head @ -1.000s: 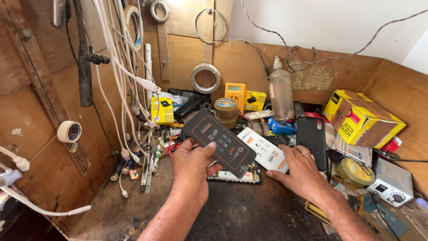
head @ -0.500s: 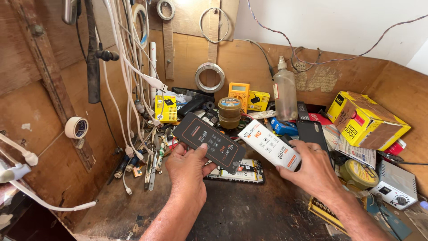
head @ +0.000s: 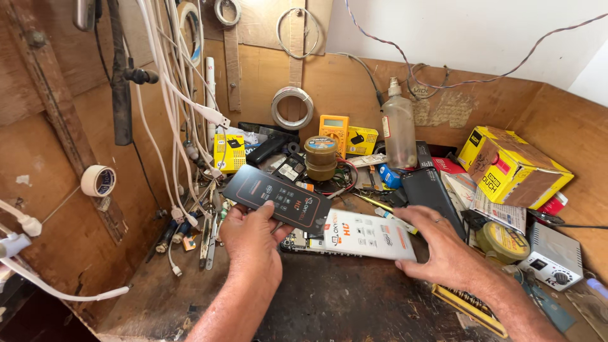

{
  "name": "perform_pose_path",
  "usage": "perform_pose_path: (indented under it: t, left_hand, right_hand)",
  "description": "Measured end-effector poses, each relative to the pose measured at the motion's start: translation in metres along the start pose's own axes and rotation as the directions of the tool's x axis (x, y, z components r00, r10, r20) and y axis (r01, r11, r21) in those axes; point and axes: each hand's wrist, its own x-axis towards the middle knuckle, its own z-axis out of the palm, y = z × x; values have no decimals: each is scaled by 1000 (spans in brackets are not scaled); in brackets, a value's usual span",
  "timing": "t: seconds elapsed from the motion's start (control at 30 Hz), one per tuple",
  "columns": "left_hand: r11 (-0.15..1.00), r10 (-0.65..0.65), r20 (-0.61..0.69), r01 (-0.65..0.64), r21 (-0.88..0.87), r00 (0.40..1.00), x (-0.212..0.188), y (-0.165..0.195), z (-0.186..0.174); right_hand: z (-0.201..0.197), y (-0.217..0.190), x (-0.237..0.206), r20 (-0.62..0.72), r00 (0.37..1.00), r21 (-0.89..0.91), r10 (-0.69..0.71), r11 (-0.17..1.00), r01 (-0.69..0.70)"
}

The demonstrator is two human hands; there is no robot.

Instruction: The person opens a yellow box and removes a white packet. They then handle a small circuit board and a black rectangular device, placing them on a cluttered workbench. The person manipulates the circuit board, appearing to connect or adjust components.

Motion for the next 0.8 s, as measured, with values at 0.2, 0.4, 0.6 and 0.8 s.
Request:
perform_pose_path:
  t: [0.2,0.4,0.6,0.8]
  left_hand:
    - [998,-50,0,50,-24,999,-7,-5,11]
    - [999,-41,69,43,-31,997,-17,-2,20]
    - [1000,-18,142,21,-21,990,-24,-22,37]
    - [985,-87,230,118,-127,969,-34,-55,65]
  right_hand:
    - [-11,17,2,-290,957,102,-8,994,39]
    - [-19,35,2,-402,812,266,423,903,-338]
    - [-21,2,-2,-455,860,350,232,934,-67]
    - [-28,-63,12,-237,961,177,-144,966,188]
